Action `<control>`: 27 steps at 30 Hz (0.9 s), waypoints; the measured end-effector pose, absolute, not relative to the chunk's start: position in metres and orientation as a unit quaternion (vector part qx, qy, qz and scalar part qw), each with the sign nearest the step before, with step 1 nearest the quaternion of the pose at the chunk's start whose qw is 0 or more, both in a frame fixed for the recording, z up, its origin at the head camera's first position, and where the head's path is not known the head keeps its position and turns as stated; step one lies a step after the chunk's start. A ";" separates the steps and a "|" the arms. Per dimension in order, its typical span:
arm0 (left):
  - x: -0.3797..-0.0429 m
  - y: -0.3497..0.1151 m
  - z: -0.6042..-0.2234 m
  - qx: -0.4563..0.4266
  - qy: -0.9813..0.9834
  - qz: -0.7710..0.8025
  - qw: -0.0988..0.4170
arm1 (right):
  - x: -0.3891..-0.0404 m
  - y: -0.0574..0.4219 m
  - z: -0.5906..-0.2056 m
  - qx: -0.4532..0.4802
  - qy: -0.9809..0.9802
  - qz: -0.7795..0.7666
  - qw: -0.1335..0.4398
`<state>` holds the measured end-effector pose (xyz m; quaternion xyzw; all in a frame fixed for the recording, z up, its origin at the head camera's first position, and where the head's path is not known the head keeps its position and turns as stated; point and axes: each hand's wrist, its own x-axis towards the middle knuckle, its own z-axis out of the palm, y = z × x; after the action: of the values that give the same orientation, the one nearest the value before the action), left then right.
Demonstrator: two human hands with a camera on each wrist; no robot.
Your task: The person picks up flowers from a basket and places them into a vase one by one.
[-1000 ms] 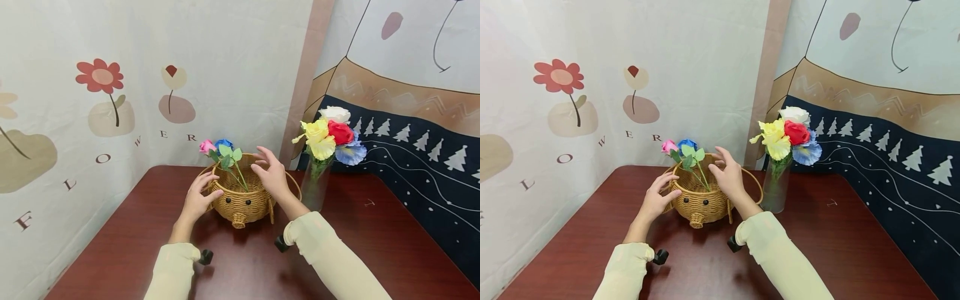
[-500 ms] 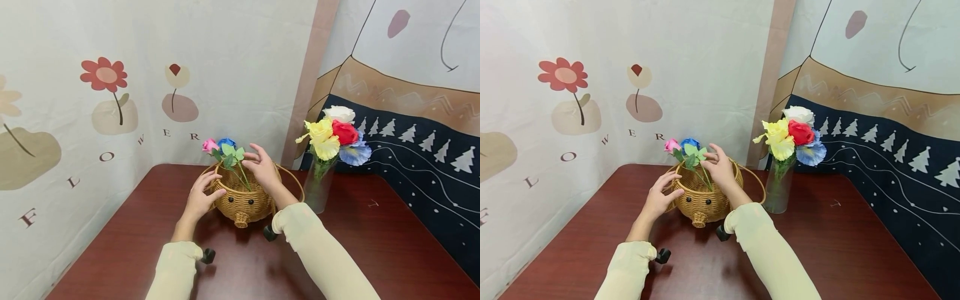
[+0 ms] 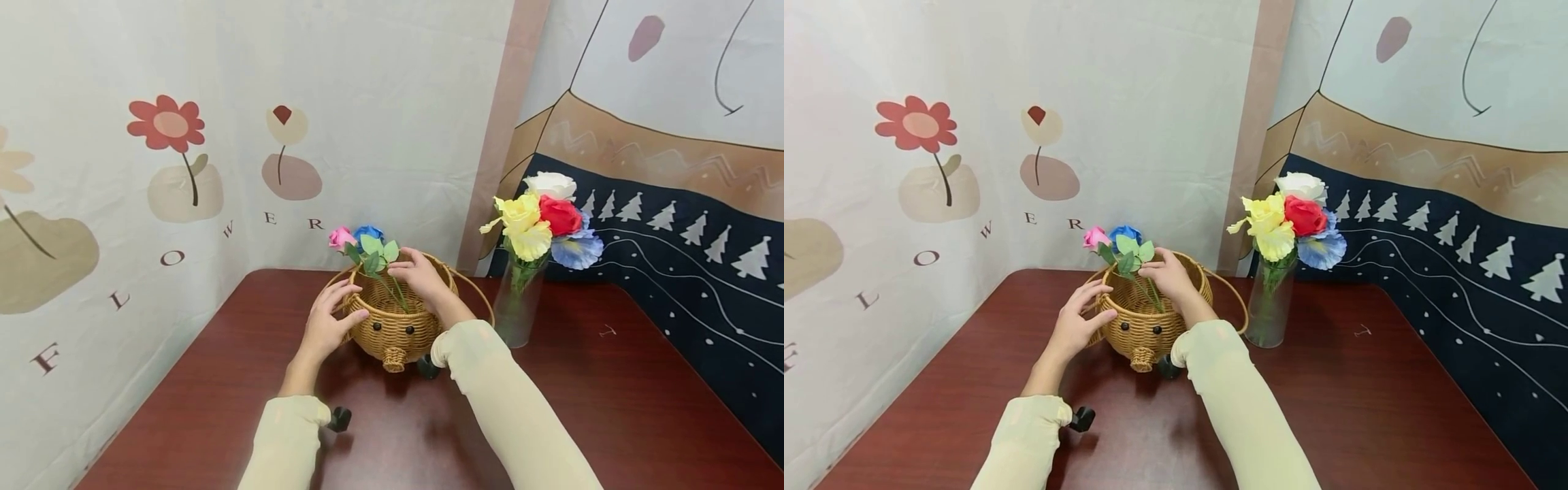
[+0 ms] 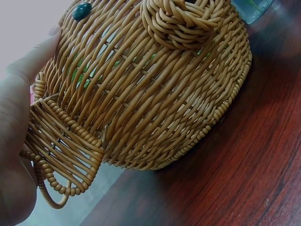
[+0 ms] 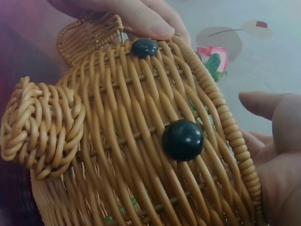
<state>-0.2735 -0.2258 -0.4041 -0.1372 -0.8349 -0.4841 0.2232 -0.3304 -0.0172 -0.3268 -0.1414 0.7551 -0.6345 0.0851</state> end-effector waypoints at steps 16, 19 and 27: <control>-0.274 -0.226 -0.406 -0.136 -0.837 -0.480 0.224 | -0.335 -0.018 -0.327 -0.109 0.788 -0.574 0.195; -0.274 -0.226 -0.405 -0.137 -0.837 -0.480 0.224 | -0.335 -0.018 -0.328 -0.110 0.793 -0.566 0.198; -0.271 -0.225 -0.402 -0.134 -0.836 -0.484 0.220 | -0.334 -0.021 -0.329 -0.092 0.755 -0.634 0.140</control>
<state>-0.2714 -0.2251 -0.4023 -0.1337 -0.8364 -0.4838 0.2200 -0.3343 -0.0207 -0.3288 -0.0919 0.7547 -0.6344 0.1397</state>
